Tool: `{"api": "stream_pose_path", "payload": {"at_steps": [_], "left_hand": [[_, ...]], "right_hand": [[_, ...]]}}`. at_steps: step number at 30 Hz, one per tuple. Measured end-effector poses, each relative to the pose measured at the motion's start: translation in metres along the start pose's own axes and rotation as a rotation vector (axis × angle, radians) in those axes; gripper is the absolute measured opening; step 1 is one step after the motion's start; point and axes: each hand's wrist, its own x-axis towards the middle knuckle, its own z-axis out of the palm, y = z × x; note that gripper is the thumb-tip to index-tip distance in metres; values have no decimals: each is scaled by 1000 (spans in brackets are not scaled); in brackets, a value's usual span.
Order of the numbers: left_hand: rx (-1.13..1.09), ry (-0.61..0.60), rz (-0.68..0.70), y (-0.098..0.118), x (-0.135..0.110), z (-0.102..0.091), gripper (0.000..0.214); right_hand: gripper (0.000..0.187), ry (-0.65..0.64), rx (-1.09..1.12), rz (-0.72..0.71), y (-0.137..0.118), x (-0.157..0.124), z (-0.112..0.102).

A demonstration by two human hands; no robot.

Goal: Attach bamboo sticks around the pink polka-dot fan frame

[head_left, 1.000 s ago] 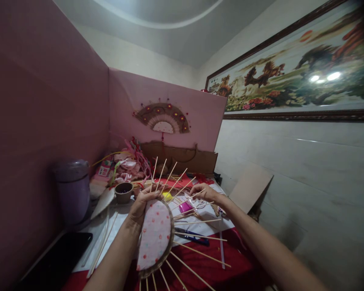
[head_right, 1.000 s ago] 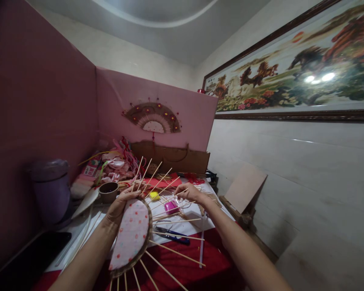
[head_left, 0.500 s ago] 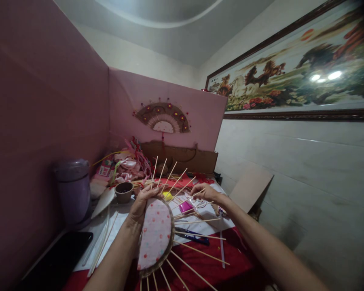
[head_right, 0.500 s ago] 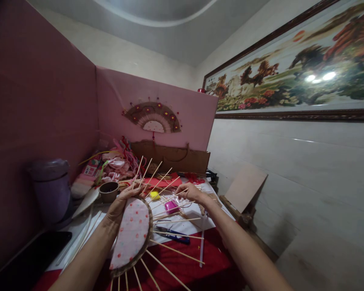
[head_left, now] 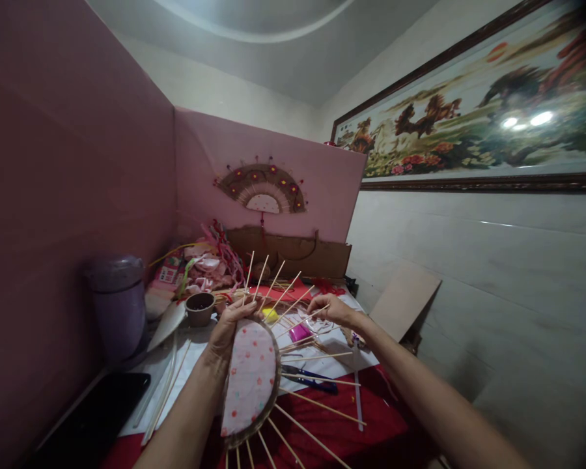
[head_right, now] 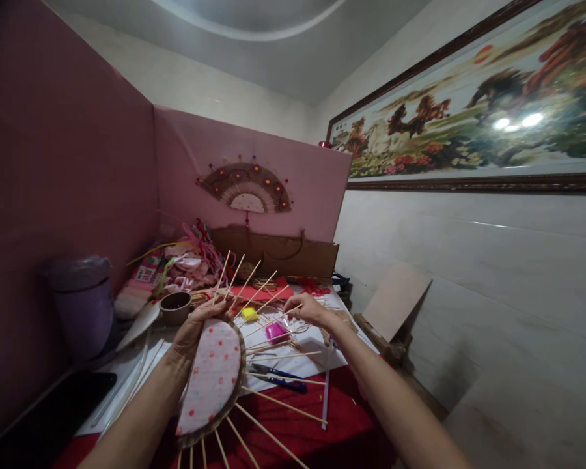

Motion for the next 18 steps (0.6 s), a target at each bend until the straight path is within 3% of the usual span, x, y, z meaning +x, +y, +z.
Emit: {"api": "stream_pose_path", "payload": {"at_steps": [18], "left_hand": [[22,20,-11,3,-5,4,27]], "right_hand": [[18,-61,107,16,-16,-5,-1]]}}
